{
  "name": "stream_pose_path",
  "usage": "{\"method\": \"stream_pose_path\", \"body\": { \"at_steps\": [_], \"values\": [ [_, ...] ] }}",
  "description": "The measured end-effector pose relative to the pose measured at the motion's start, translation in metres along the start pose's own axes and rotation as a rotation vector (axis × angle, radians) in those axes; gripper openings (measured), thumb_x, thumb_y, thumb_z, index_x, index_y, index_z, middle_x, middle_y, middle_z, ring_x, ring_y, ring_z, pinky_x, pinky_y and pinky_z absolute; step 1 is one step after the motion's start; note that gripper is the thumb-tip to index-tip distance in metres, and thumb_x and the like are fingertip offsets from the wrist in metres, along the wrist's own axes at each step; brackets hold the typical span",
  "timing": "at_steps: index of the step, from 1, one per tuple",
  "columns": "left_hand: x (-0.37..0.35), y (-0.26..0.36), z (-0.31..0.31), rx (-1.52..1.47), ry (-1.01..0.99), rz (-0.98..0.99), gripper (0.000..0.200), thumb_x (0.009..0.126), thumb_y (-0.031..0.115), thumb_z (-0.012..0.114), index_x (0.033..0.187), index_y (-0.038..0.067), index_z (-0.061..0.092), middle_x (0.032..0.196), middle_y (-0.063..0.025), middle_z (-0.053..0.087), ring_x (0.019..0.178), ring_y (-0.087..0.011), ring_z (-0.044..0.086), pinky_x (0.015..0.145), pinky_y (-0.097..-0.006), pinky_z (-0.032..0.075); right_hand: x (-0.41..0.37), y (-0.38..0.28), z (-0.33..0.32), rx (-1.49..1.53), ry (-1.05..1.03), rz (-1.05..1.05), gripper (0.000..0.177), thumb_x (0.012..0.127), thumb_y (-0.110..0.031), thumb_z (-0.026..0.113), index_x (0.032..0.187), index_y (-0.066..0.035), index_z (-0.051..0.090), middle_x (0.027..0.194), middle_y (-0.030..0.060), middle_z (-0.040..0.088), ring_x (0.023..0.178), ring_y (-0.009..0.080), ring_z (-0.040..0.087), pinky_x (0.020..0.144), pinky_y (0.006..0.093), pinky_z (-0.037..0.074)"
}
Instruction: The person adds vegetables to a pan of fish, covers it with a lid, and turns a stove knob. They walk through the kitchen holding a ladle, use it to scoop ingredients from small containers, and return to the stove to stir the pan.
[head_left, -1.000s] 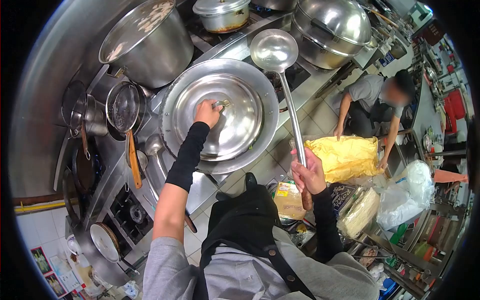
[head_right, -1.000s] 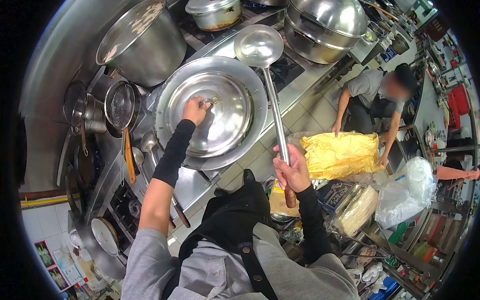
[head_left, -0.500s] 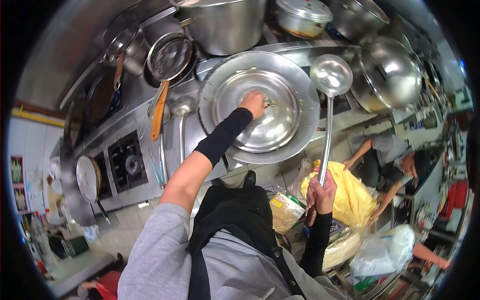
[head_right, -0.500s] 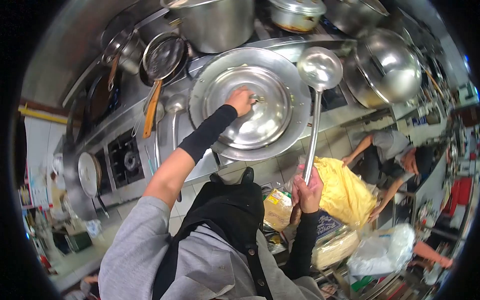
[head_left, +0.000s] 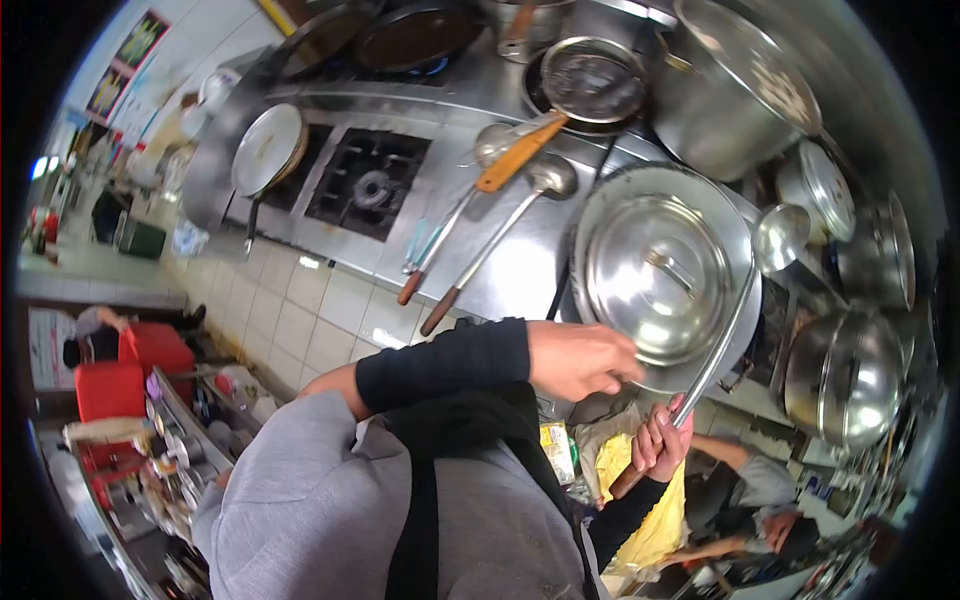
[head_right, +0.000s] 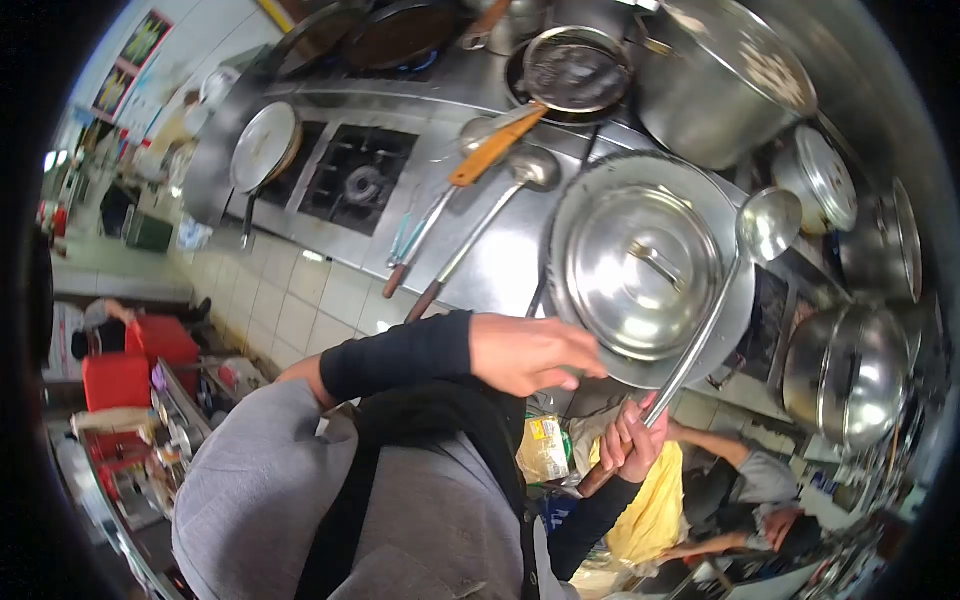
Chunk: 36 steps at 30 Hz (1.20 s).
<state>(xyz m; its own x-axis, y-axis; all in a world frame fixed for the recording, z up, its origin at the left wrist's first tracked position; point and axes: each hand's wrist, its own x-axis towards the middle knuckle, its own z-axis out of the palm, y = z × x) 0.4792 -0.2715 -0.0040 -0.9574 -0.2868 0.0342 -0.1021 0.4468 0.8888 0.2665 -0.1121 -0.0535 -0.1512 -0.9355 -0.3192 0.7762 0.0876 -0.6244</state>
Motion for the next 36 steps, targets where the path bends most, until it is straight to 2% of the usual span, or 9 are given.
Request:
{"method": "stream_pose_path", "body": {
  "at_steps": [4, 7, 9, 13, 17, 22, 25, 29, 36],
  "values": [
    [-0.084, 0.006, -0.010, -0.100, 0.125, -0.181, 0.040, 0.094, 0.016, 0.059, 0.129, -0.003, 0.053, 0.121, -0.0201, 0.058, 0.114, -0.0358, 0.056, 0.099, -0.0397, 0.044, 0.008, 0.020, 0.052, -0.214, -0.151, 0.161, 0.024, 0.087, 0.002, 0.052, 0.105, -0.006, 0.037, 0.063, 0.0030, 0.037, 0.029, 0.0081, 0.028, 0.024, 0.0236, 0.029],
    [-0.127, 0.009, -0.010, -0.250, 0.497, -0.174, 0.046, 0.095, 0.019, 0.060, 0.133, -0.003, 0.049, 0.127, -0.0195, 0.058, 0.119, -0.0307, 0.056, 0.101, -0.0374, 0.042, 0.012, 0.048, 0.119, -0.374, -0.240, 0.322, 0.024, 0.085, 0.002, 0.055, 0.101, -0.004, 0.037, 0.060, 0.0038, 0.040, 0.030, 0.0084, 0.030, 0.026, 0.0229, 0.027],
    [-0.149, 0.006, -0.007, -0.559, 0.677, -0.180, 0.045, 0.096, 0.017, 0.060, 0.134, -0.004, 0.048, 0.125, -0.0135, 0.059, 0.117, -0.0177, 0.054, 0.098, -0.0322, 0.043, 0.021, 0.080, 0.161, -0.407, -0.349, 0.412, 0.021, 0.087, 0.000, 0.055, 0.102, -0.003, 0.040, 0.058, 0.0031, 0.040, 0.030, 0.0084, 0.032, 0.027, 0.0229, 0.028],
    [-0.207, -0.002, -0.021, -0.703, 1.039, -0.175, 0.033, 0.095, 0.008, 0.059, 0.126, -0.004, 0.053, 0.104, -0.0049, 0.063, 0.095, -0.0073, 0.057, 0.085, -0.0246, 0.047, 0.044, 0.159, 0.231, -0.421, -0.527, 0.524, 0.032, 0.091, 0.001, 0.050, 0.122, -0.001, 0.041, 0.060, 0.0032, 0.043, 0.032, 0.0093, 0.036, 0.030, 0.0234, 0.032],
    [-0.271, -0.024, -0.039, -0.715, 1.289, -0.330, 0.030, 0.093, 0.005, 0.060, 0.122, -0.004, 0.056, 0.101, -0.0046, 0.064, 0.091, -0.0070, 0.057, 0.080, -0.0230, 0.048, 0.056, 0.234, 0.280, -0.525, -0.629, 0.621, 0.061, 0.093, -0.002, 0.048, 0.146, -0.009, 0.019, 0.063, 0.0046, 0.048, 0.038, 0.0113, 0.043, 0.035, 0.0251, 0.040],
    [-0.340, -0.058, -0.037, -0.749, 1.611, -0.377, 0.031, 0.090, 0.008, 0.065, 0.120, 0.001, 0.061, 0.094, -0.0002, 0.064, 0.084, -0.0057, 0.055, 0.076, -0.0208, 0.044, 0.075, 0.285, 0.256, -0.634, -0.924, 0.709, 0.049, 0.101, -0.025, 0.051, 0.143, -0.002, 0.038, 0.110, 0.0097, 0.058, 0.095, 0.0188, 0.062, 0.081, 0.0325, 0.053],
    [-0.393, -0.078, -0.041, -0.605, 1.661, -0.437, 0.037, 0.090, 0.009, 0.065, 0.126, -0.001, 0.060, 0.096, -0.0009, 0.064, 0.085, -0.0080, 0.056, 0.082, -0.0236, 0.044, 0.089, 0.274, 0.179, -0.888, -0.843, 1.172, 0.035, 0.101, -0.029, 0.051, 0.116, 0.000, 0.064, 0.095, 0.0080, 0.066, 0.075, 0.0129, 0.065, 0.068, 0.0256, 0.053],
    [-0.425, -0.094, -0.038, -0.685, 1.805, -0.366, 0.045, 0.090, 0.009, 0.065, 0.129, -0.010, 0.055, 0.099, -0.0095, 0.064, 0.094, -0.0158, 0.059, 0.094, -0.0284, 0.042, 0.088, 0.287, -0.007, -1.157, -0.228, 1.155, 0.025, 0.095, -0.017, 0.053, 0.091, 0.002, 0.069, 0.079, 0.0095, 0.067, 0.064, 0.0119, 0.062, 0.053, 0.0253, 0.047],
    [-0.433, -0.127, -0.003, -0.586, 1.767, -0.341, 0.045, 0.088, 0.004, 0.062, 0.129, -0.012, 0.053, 0.100, -0.0156, 0.065, 0.097, -0.0219, 0.062, 0.095, -0.0329, 0.044, 0.100, 0.289, -0.230, -0.907, 0.644, 0.919, 0.031, 0.097, -0.018, 0.045, 0.109, 0.005, 0.063, 0.088, 0.0135, 0.067, 0.071, 0.0230, 0.061, 0.060, 0.0293, 0.048]
  ]
}}
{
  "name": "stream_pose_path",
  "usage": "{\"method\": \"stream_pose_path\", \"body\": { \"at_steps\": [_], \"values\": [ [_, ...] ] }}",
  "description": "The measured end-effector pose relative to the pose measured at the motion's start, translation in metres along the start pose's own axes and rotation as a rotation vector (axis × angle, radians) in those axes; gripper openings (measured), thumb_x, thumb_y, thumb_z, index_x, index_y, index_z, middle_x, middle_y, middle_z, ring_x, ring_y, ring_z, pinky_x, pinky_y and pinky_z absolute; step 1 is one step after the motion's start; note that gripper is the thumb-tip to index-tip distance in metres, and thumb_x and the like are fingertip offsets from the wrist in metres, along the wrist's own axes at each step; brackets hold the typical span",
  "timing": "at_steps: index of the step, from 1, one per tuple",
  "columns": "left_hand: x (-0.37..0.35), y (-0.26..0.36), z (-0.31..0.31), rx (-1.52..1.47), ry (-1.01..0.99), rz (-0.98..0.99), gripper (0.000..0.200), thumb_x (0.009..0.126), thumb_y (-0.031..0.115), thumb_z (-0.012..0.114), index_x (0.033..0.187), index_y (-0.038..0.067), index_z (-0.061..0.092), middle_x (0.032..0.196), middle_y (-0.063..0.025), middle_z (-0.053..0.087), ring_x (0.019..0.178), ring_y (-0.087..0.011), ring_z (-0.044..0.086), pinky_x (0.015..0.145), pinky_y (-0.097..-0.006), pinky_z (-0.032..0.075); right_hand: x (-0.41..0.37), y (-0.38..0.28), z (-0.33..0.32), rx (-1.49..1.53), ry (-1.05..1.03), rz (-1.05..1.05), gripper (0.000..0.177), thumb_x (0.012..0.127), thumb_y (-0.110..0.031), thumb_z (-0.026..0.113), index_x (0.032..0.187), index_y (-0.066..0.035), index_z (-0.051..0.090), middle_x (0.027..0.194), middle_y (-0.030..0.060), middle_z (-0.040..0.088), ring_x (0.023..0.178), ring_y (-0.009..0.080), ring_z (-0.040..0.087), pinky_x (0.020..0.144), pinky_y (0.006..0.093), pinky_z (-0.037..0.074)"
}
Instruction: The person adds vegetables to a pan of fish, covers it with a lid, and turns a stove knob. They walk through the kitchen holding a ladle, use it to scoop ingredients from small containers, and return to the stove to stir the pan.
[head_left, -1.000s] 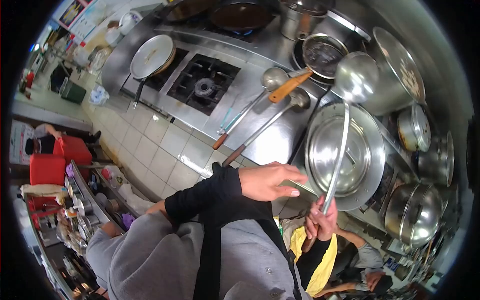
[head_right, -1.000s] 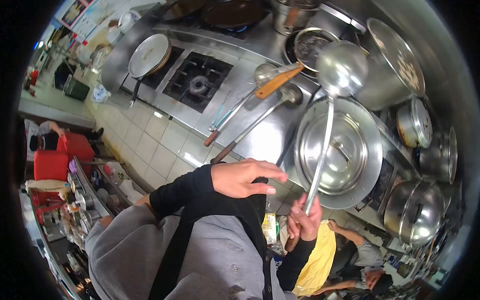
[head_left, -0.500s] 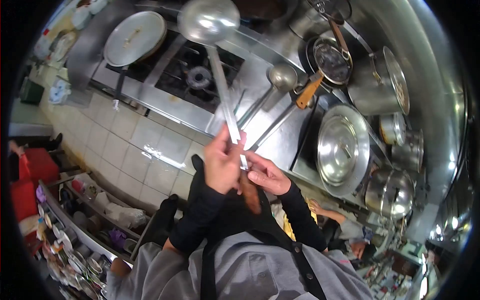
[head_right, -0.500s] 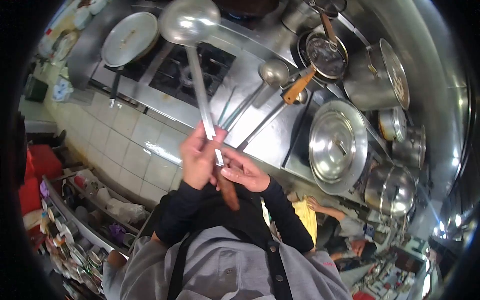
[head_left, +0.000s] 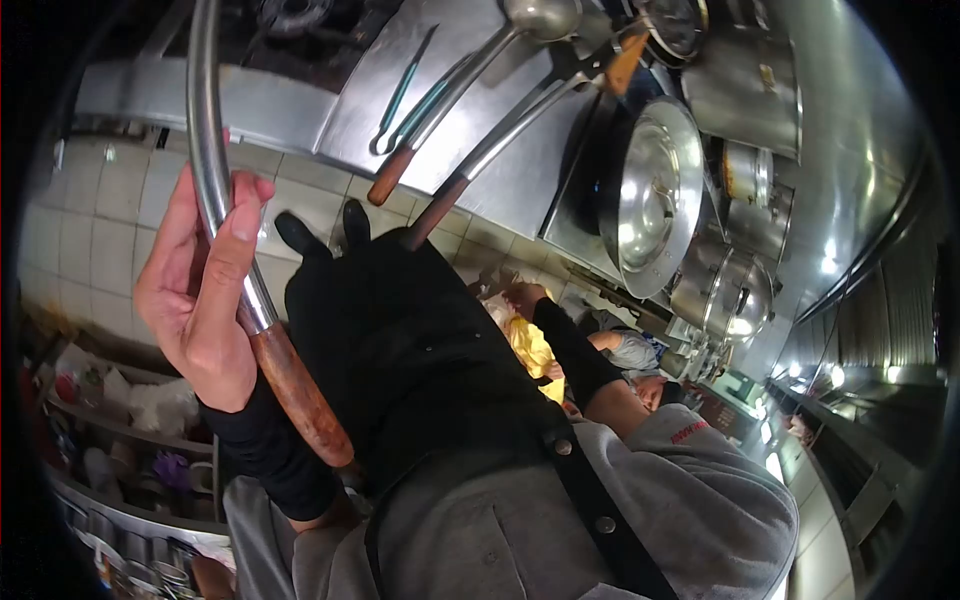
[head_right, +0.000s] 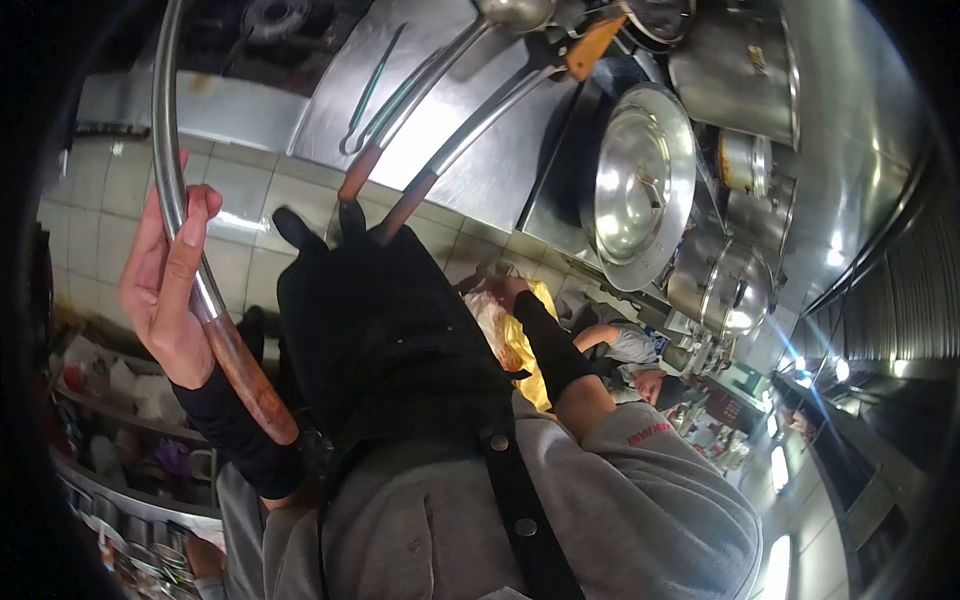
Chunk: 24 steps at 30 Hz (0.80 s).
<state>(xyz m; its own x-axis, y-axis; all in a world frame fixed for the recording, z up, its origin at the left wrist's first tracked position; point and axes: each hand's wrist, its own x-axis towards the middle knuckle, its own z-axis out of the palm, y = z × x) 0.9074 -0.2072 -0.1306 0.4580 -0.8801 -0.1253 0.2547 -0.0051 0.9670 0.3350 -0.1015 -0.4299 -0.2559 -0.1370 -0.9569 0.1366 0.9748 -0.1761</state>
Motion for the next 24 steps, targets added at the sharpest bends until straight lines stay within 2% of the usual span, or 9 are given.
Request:
{"method": "stream_pose_path", "body": {
  "at_steps": [1, 3, 4, 6, 9, 13, 20, 23, 24],
  "values": [
    [-0.001, -0.008, -0.004, 0.011, -0.013, 0.012, 0.045, 0.088, 0.004, 0.062, 0.129, -0.012, 0.053, 0.100, -0.0161, 0.065, 0.097, -0.0220, 0.063, 0.095, -0.0329, 0.044, 0.012, 0.004, -0.019, -0.580, -0.130, -0.293, 0.032, 0.098, -0.016, 0.042, 0.114, 0.006, 0.060, 0.101, 0.0177, 0.067, 0.085, 0.0261, 0.065, 0.069, 0.0334, 0.050],
    [-0.002, -0.024, -0.010, 0.029, -0.047, 0.036, 0.045, 0.088, 0.004, 0.062, 0.130, -0.012, 0.052, 0.101, -0.0171, 0.065, 0.098, -0.0222, 0.063, 0.095, -0.0331, 0.045, 0.080, 0.011, -0.066, 0.122, -0.111, -0.027, 0.041, 0.098, -0.021, 0.041, 0.128, 0.005, 0.048, 0.126, 0.0245, 0.057, 0.110, 0.0331, 0.060, 0.087, 0.0420, 0.051],
    [-0.004, -0.031, -0.011, 0.119, -0.072, 0.034, 0.048, 0.092, 0.014, 0.058, 0.133, -0.010, 0.050, 0.099, -0.0164, 0.063, 0.100, -0.0204, 0.061, 0.102, -0.0350, 0.038, 0.085, 0.009, -0.065, 0.254, -0.010, -0.042, 0.045, 0.099, -0.025, 0.040, 0.132, 0.005, 0.043, 0.132, 0.0258, 0.051, 0.116, 0.0359, 0.055, 0.092, 0.0448, 0.048],
    [-0.002, -0.049, -0.014, 0.119, -0.129, 0.089, 0.047, 0.093, 0.015, 0.056, 0.133, -0.009, 0.051, 0.100, -0.0162, 0.063, 0.100, -0.0206, 0.062, 0.102, -0.0358, 0.038, 0.085, -0.008, -0.057, 0.512, 0.196, -0.096, 0.054, 0.100, -0.032, 0.039, 0.140, 0.003, 0.032, 0.144, 0.0283, 0.039, 0.128, 0.0413, 0.046, 0.103, 0.0504, 0.043],
    [0.000, -0.071, -0.022, 0.163, -0.228, 0.157, 0.045, 0.095, 0.018, 0.055, 0.132, -0.008, 0.052, 0.104, -0.0168, 0.064, 0.101, -0.0210, 0.062, 0.102, -0.0372, 0.038, 0.089, -0.025, -0.054, 0.756, 0.335, -0.174, 0.062, 0.100, -0.042, 0.036, 0.145, -0.002, 0.021, 0.148, 0.0298, 0.030, 0.131, 0.0478, 0.039, 0.111, 0.0543, 0.035],
    [0.010, -0.078, -0.038, 0.310, -0.345, 0.234, 0.045, 0.095, 0.018, 0.053, 0.131, -0.009, 0.053, 0.120, -0.0217, 0.060, 0.103, -0.0228, 0.061, 0.101, -0.0372, 0.040, 0.079, -0.044, -0.034, 0.947, 0.292, -0.317, 0.063, 0.100, -0.047, 0.036, 0.147, -0.009, 0.020, 0.148, 0.0294, 0.030, 0.132, 0.0499, 0.036, 0.106, 0.0618, 0.037],
    [0.007, -0.079, -0.035, 0.224, -0.301, 0.137, 0.048, 0.094, 0.014, 0.054, 0.135, -0.010, 0.048, 0.117, -0.0212, 0.061, 0.106, -0.0228, 0.060, 0.099, -0.0368, 0.042, 0.073, -0.060, -0.007, 0.810, 0.150, -0.395, 0.064, 0.099, -0.043, 0.035, 0.147, -0.003, 0.022, 0.144, 0.0292, 0.034, 0.120, 0.0494, 0.048, 0.098, 0.0578, 0.047],
    [0.010, -0.079, -0.038, 0.192, -0.321, 0.128, 0.050, 0.095, 0.013, 0.054, 0.138, -0.010, 0.044, 0.108, -0.0196, 0.062, 0.106, -0.0225, 0.059, 0.099, -0.0367, 0.042, 0.074, -0.066, 0.006, 0.772, 0.087, -0.530, 0.071, 0.098, -0.048, 0.038, 0.140, 0.008, 0.025, 0.135, 0.0338, 0.040, 0.112, 0.0507, 0.051, 0.094, 0.0599, 0.048],
    [0.011, -0.079, -0.040, 0.202, -0.327, 0.132, 0.050, 0.095, 0.013, 0.054, 0.138, -0.010, 0.044, 0.107, -0.0196, 0.062, 0.105, -0.0226, 0.059, 0.099, -0.0366, 0.042, 0.078, -0.072, 0.010, 0.814, 0.142, -0.480, 0.069, 0.095, -0.051, 0.043, 0.135, 0.005, 0.038, 0.129, 0.0289, 0.049, 0.107, 0.0462, 0.056, 0.092, 0.0573, 0.050]
  ]
}}
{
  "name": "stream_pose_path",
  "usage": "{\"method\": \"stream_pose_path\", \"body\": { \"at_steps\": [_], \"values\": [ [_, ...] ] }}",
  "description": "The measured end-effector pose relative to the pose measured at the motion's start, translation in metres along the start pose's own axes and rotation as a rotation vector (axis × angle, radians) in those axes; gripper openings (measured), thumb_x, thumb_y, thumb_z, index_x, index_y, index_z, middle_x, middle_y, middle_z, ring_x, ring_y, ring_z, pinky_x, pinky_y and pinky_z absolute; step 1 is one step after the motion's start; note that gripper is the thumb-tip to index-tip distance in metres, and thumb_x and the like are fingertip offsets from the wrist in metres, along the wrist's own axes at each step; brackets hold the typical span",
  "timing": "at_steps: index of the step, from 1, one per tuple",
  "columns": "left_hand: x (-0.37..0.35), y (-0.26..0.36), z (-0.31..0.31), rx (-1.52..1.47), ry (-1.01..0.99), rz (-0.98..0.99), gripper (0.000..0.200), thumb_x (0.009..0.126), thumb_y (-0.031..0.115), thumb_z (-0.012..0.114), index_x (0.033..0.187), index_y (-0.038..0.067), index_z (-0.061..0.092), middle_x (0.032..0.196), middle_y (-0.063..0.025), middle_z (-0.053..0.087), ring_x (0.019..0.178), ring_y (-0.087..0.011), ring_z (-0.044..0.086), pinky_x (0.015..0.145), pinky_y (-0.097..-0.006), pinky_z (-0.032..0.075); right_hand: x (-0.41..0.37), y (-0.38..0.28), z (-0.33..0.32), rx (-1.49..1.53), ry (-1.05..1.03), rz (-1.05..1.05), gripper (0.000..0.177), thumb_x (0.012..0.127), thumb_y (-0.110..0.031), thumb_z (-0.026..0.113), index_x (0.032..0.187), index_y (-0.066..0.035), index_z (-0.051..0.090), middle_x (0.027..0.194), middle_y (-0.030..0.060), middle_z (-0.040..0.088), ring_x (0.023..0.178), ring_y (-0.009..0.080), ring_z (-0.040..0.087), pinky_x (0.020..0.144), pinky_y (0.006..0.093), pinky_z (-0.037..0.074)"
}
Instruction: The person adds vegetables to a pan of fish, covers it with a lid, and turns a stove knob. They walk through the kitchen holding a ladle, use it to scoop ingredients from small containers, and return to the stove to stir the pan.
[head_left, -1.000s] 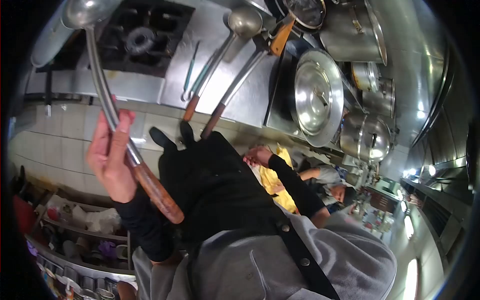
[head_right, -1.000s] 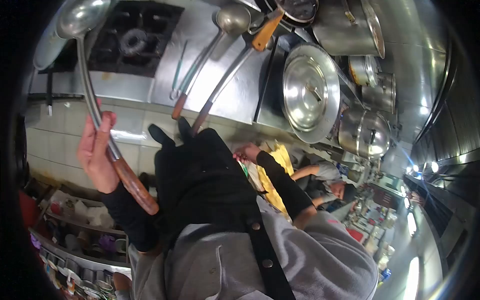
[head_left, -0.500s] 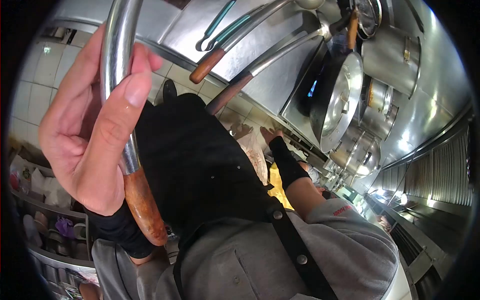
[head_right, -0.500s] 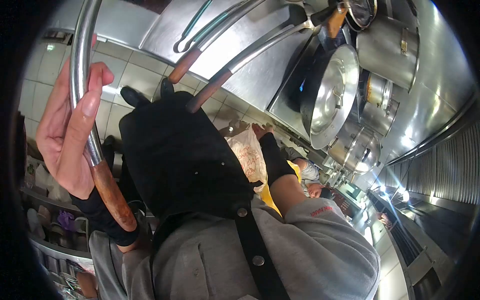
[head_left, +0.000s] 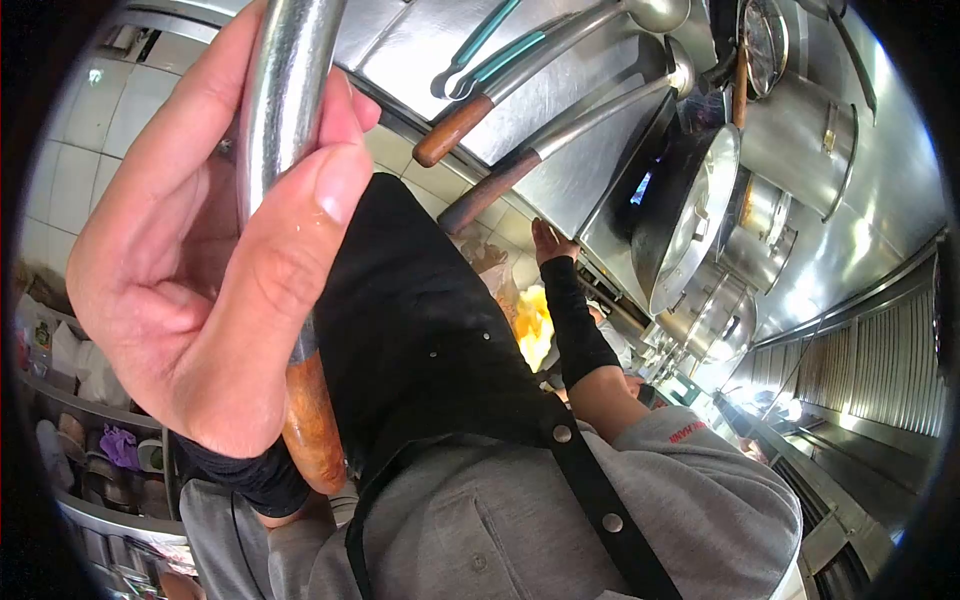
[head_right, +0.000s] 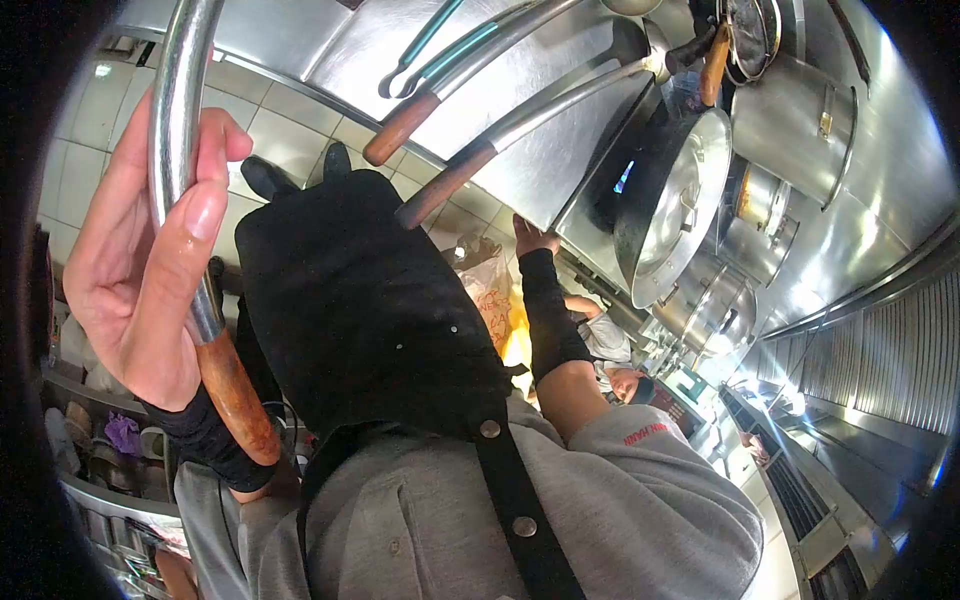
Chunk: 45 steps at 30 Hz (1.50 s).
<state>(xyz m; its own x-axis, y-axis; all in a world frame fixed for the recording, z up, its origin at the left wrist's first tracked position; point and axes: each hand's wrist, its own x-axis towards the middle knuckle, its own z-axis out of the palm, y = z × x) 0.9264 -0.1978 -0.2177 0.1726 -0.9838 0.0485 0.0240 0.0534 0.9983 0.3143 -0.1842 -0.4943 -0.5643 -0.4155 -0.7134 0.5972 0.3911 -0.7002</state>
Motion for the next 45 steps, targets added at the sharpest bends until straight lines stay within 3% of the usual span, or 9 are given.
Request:
{"method": "stream_pose_path", "body": {
  "at_steps": [3, 4, 10, 19, 31, 34, 45],
  "values": [
    [0.003, -0.003, -0.009, 0.058, -0.029, 0.004, 0.050, 0.095, 0.014, 0.054, 0.138, -0.011, 0.044, 0.106, -0.0203, 0.061, 0.105, -0.0224, 0.059, 0.098, -0.0360, 0.041, 0.005, 0.007, 0.012, 0.051, -0.239, -0.187, 0.064, 0.091, -0.053, 0.048, 0.128, 0.000, 0.050, 0.119, 0.0212, 0.058, 0.105, 0.0402, 0.059, 0.092, 0.0540, 0.052],
    [0.005, -0.003, -0.011, 0.064, -0.045, 0.002, 0.050, 0.095, 0.014, 0.053, 0.138, -0.011, 0.044, 0.106, -0.0205, 0.061, 0.104, -0.0223, 0.059, 0.098, -0.0358, 0.041, 0.003, 0.006, 0.013, 0.105, -0.164, -0.139, 0.055, 0.090, -0.051, 0.049, 0.120, -0.006, 0.058, 0.117, 0.0158, 0.062, 0.106, 0.0346, 0.060, 0.090, 0.0516, 0.054],
    [0.014, -0.013, -0.024, 0.077, -0.104, 0.047, 0.050, 0.095, 0.016, 0.050, 0.138, -0.009, 0.044, 0.107, -0.0214, 0.061, 0.105, -0.0230, 0.060, 0.098, -0.0371, 0.042, 0.029, 0.007, -0.007, 0.022, -0.019, -0.317, 0.051, 0.091, -0.048, 0.049, 0.121, -0.008, 0.058, 0.115, 0.0146, 0.064, 0.100, 0.0329, 0.064, 0.088, 0.0482, 0.056],
    [0.024, -0.020, -0.034, 0.196, -0.149, 0.119, 0.048, 0.095, 0.021, 0.051, 0.133, -0.006, 0.049, 0.110, -0.0219, 0.061, 0.105, -0.0234, 0.061, 0.099, -0.0396, 0.043, -0.014, 0.016, 0.025, 0.016, 0.091, -0.358, 0.038, 0.097, -0.032, 0.044, 0.122, -0.007, 0.058, 0.119, 0.0092, 0.064, 0.104, 0.0275, 0.064, 0.088, 0.0405, 0.055],
    [0.022, -0.011, -0.024, 0.109, -0.168, 0.025, 0.048, 0.096, 0.015, 0.049, 0.136, -0.010, 0.044, 0.109, -0.0198, 0.060, 0.102, -0.0190, 0.059, 0.098, -0.0353, 0.041, 0.001, 0.016, 0.014, 0.017, 0.139, -0.375, 0.035, 0.098, -0.027, 0.043, 0.122, -0.006, 0.057, 0.121, 0.0105, 0.062, 0.106, 0.0274, 0.062, 0.085, 0.0425, 0.056],
    [0.021, -0.011, -0.021, 0.080, -0.154, 0.027, 0.047, 0.096, 0.015, 0.049, 0.136, -0.010, 0.045, 0.110, -0.0199, 0.060, 0.102, -0.0196, 0.058, 0.098, -0.0361, 0.041, 0.008, 0.015, 0.005, 0.019, 0.086, -0.354, 0.030, 0.092, -0.030, 0.058, 0.113, -0.009, 0.062, 0.107, 0.0085, 0.067, 0.094, 0.0264, 0.066, 0.083, 0.0393, 0.056],
    [0.022, -0.022, -0.024, 0.128, -0.153, 0.149, 0.042, 0.096, 0.018, 0.050, 0.128, -0.009, 0.051, 0.115, -0.0214, 0.059, 0.106, -0.0219, 0.058, 0.098, -0.0398, 0.041, 0.007, 0.018, 0.006, 0.009, 0.068, -0.398, 0.028, 0.091, -0.028, 0.060, 0.111, -0.009, 0.062, 0.104, 0.0077, 0.067, 0.090, 0.0250, 0.065, 0.080, 0.0388, 0.056]
  ]
}}
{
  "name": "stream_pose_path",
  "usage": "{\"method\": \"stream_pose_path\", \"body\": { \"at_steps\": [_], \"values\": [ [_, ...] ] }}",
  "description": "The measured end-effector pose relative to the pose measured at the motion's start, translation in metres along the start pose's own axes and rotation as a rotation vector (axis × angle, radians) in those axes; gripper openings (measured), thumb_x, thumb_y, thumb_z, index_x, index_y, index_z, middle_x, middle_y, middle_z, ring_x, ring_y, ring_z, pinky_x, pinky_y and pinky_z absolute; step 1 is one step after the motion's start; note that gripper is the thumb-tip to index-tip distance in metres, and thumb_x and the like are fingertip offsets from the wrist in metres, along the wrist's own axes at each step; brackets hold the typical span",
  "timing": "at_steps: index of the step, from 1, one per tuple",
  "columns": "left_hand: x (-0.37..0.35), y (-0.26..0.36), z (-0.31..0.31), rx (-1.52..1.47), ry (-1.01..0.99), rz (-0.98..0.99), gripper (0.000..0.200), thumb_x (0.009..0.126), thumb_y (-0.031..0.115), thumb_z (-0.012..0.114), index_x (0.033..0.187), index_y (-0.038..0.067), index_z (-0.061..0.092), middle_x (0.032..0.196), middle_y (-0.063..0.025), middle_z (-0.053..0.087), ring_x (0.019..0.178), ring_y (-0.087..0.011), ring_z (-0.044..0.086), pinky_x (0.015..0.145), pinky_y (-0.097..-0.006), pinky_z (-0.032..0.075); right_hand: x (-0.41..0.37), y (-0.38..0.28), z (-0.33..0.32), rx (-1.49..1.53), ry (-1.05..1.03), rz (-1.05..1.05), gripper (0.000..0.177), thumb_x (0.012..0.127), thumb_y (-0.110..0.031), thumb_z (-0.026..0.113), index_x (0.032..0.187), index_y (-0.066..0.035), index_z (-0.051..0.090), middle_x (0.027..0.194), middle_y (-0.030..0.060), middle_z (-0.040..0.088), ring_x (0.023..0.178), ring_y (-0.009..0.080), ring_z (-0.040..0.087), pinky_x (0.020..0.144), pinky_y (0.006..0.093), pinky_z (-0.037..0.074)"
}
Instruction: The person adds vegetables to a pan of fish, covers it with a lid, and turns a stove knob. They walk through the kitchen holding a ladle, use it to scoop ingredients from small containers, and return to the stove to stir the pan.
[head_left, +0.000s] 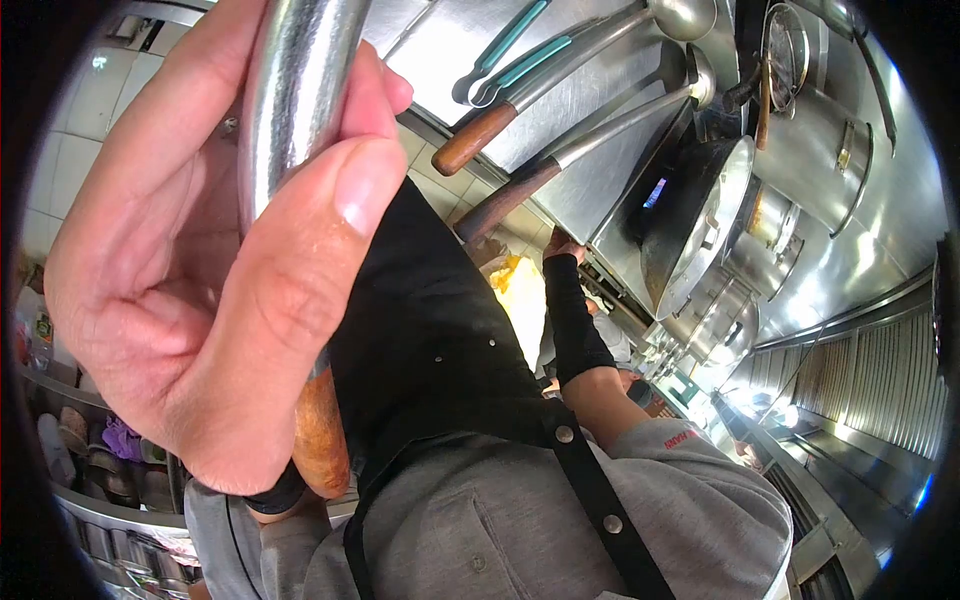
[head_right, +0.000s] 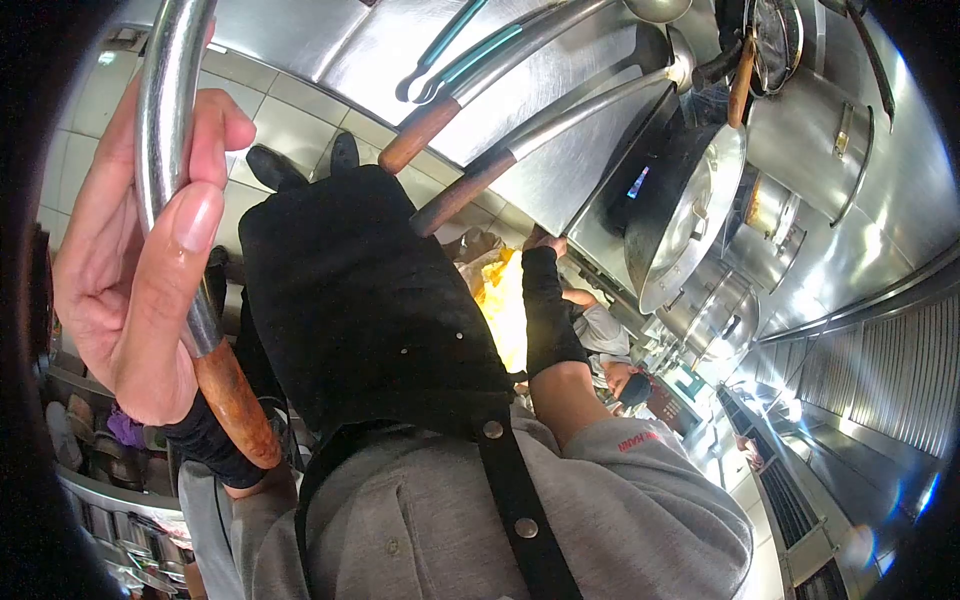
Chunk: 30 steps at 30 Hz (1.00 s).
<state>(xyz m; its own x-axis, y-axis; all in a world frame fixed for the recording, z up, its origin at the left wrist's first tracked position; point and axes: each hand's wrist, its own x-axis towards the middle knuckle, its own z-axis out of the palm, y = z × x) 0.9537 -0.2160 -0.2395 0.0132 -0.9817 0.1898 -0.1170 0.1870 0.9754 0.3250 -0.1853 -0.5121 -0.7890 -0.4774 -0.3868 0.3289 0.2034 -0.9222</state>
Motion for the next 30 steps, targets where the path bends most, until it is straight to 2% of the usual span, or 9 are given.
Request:
{"method": "stream_pose_path", "body": {
  "at_steps": [7, 10, 16, 19, 22, 24, 26, 27, 30],
  "values": [
    [0.002, 0.007, -0.005, 0.034, -0.044, -0.063, 0.042, 0.096, 0.019, 0.051, 0.128, -0.007, 0.052, 0.122, -0.0225, 0.056, 0.108, -0.0224, 0.058, 0.099, -0.0404, 0.041, 0.005, 0.001, -0.003, 0.020, -0.087, -0.021, 0.036, 0.094, -0.036, 0.051, 0.113, -0.007, 0.063, 0.103, 0.0094, 0.067, 0.098, 0.0290, 0.065, 0.085, 0.0431, 0.055],
    [0.003, 0.009, -0.004, 0.069, -0.035, -0.054, 0.042, 0.096, 0.020, 0.051, 0.129, -0.007, 0.052, 0.122, -0.0219, 0.056, 0.109, -0.0221, 0.057, 0.099, -0.0403, 0.040, 0.003, -0.005, -0.001, 0.061, -0.150, 0.032, 0.051, 0.096, -0.041, 0.044, 0.129, -0.003, 0.052, 0.120, 0.0158, 0.060, 0.106, 0.0353, 0.061, 0.090, 0.0478, 0.054],
    [0.002, 0.019, -0.002, -0.070, -0.020, -0.131, 0.047, 0.097, 0.015, 0.049, 0.136, -0.010, 0.044, 0.112, -0.0191, 0.057, 0.106, -0.0213, 0.056, 0.098, -0.0393, 0.041, -0.025, -0.021, -0.006, -0.025, 0.174, 0.383, 0.081, 0.097, -0.051, 0.035, 0.147, 0.007, 0.009, 0.146, 0.0307, 0.028, 0.120, 0.0456, 0.050, 0.099, 0.0531, 0.048],
    [0.001, 0.021, -0.001, -0.181, 0.012, -0.091, 0.050, 0.096, 0.012, 0.049, 0.140, -0.011, 0.040, 0.103, -0.0175, 0.057, 0.101, -0.0212, 0.056, 0.096, -0.0381, 0.041, -0.033, -0.025, -0.023, -0.286, 0.234, 0.693, 0.074, 0.096, -0.054, 0.038, 0.135, 0.009, 0.039, 0.127, 0.0290, 0.050, 0.110, 0.0429, 0.057, 0.093, 0.0513, 0.050],
    [0.001, 0.019, -0.006, -0.257, 0.045, 0.031, 0.051, 0.093, 0.009, 0.052, 0.140, -0.010, 0.040, 0.098, -0.0161, 0.059, 0.095, -0.0201, 0.057, 0.091, -0.0362, 0.043, -0.092, -0.045, -0.012, -1.143, -0.219, 0.965, 0.059, 0.094, -0.046, 0.055, 0.116, 0.009, 0.060, 0.098, 0.0193, 0.071, 0.089, 0.0347, 0.068, 0.080, 0.0478, 0.058],
    [-0.001, 0.037, -0.013, -0.340, 0.122, -0.053, 0.052, 0.090, 0.005, 0.057, 0.139, -0.007, 0.043, 0.099, -0.0145, 0.062, 0.093, -0.0183, 0.059, 0.087, -0.0340, 0.046, -0.114, -0.054, -0.006, -1.814, -0.741, 0.774, 0.053, 0.094, -0.044, 0.051, 0.107, 0.005, 0.064, 0.097, 0.0222, 0.070, 0.092, 0.0384, 0.067, 0.081, 0.0488, 0.055],
    [-0.005, 0.065, -0.023, -0.444, 0.233, -0.119, 0.054, 0.087, 0.001, 0.063, 0.138, -0.003, 0.046, 0.099, -0.0129, 0.065, 0.090, -0.0165, 0.061, 0.083, -0.0317, 0.048, -0.153, -0.068, 0.013, -2.571, -1.458, 0.000, 0.050, 0.093, -0.043, 0.047, 0.098, 0.002, 0.068, 0.096, 0.0250, 0.068, 0.094, 0.0421, 0.066, 0.082, 0.0499, 0.053],
    [-0.008, 0.081, -0.026, -0.491, 0.274, -0.129, 0.056, 0.085, -0.001, 0.065, 0.138, -0.002, 0.048, 0.099, -0.0121, 0.066, 0.089, -0.0156, 0.062, 0.080, -0.0306, 0.049, -0.207, -0.083, 0.057, -2.635, -1.592, -0.264, 0.049, 0.093, -0.042, 0.045, 0.093, 0.000, 0.070, 0.096, 0.0265, 0.068, 0.095, 0.0440, 0.066, 0.082, 0.0504, 0.052],
    [-0.020, 0.124, -0.042, -0.591, 0.341, -0.151, 0.055, 0.086, 0.000, 0.068, 0.138, -0.002, 0.049, 0.097, -0.0086, 0.066, 0.088, -0.0121, 0.060, 0.079, -0.0263, 0.048, -0.357, -0.158, 0.182, -2.474, -1.716, -0.502, 0.054, 0.096, -0.047, 0.044, 0.090, 0.001, 0.069, 0.093, 0.0283, 0.067, 0.092, 0.0446, 0.064, 0.085, 0.0530, 0.049]
  ]
}}
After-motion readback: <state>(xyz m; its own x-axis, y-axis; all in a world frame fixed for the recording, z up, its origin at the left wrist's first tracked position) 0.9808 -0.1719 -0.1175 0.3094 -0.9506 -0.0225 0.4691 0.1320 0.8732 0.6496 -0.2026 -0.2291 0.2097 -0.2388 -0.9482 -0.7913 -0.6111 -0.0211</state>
